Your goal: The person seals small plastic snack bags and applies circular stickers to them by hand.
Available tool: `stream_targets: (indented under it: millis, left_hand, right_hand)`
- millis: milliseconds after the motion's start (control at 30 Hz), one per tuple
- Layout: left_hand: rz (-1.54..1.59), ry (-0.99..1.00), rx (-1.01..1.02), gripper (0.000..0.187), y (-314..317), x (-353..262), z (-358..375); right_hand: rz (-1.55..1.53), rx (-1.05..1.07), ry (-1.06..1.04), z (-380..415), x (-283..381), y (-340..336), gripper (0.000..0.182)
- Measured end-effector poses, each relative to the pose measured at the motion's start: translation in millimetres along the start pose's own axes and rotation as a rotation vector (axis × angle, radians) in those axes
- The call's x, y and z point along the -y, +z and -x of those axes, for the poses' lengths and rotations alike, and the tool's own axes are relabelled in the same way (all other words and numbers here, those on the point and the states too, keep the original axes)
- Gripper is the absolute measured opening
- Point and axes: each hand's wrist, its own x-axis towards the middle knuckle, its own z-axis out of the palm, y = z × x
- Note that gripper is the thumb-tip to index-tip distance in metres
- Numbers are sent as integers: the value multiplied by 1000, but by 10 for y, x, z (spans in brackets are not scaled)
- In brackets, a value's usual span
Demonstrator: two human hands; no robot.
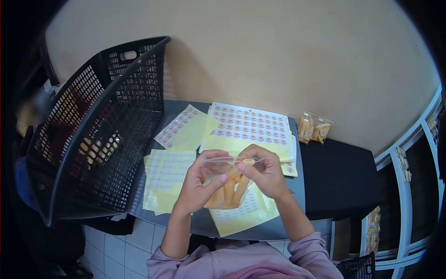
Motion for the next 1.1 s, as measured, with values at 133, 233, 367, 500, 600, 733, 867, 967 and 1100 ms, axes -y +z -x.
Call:
stream_targets:
  millis: [133,233,367,500,600,733,867,967,1100]
  left_hand:
    - [4,-19,-51,20,240,130,-51]
    - [-59,43,-117,8,263,176,-103]
    - [-55,50,-129,5,254,182,-227]
    - [-46,39,-97,4,257,197,-321]
    - [-15,28,-119,4,210,228,-331]
    - [43,21,-113,4,140,227,-294]
    - [36,24,-140,3,125,165,-240]
    - [-12,107,-148,5,113,103,-180]
    - [-77,226,-216,23,159,-131,-143]
  right_hand:
    - [55,-20,-49,88,-115,-129,9]
    - [15,-121,-44,95,-138,-104,8]
    - [-59,-185,-64,97,-160,-171,9]
    - [152,-243,-89,88,-151,-238,9]
    - [243,-280,-84,57,-106,-186,8]
    - [232,-320,-53,55,-142,-93,9]
    - [174,-298,-80,27,-151,-4,9]
    - [100,-282,-180,-9,-104,84,8]
    - [32,-204,-198,-30,9,196,9]
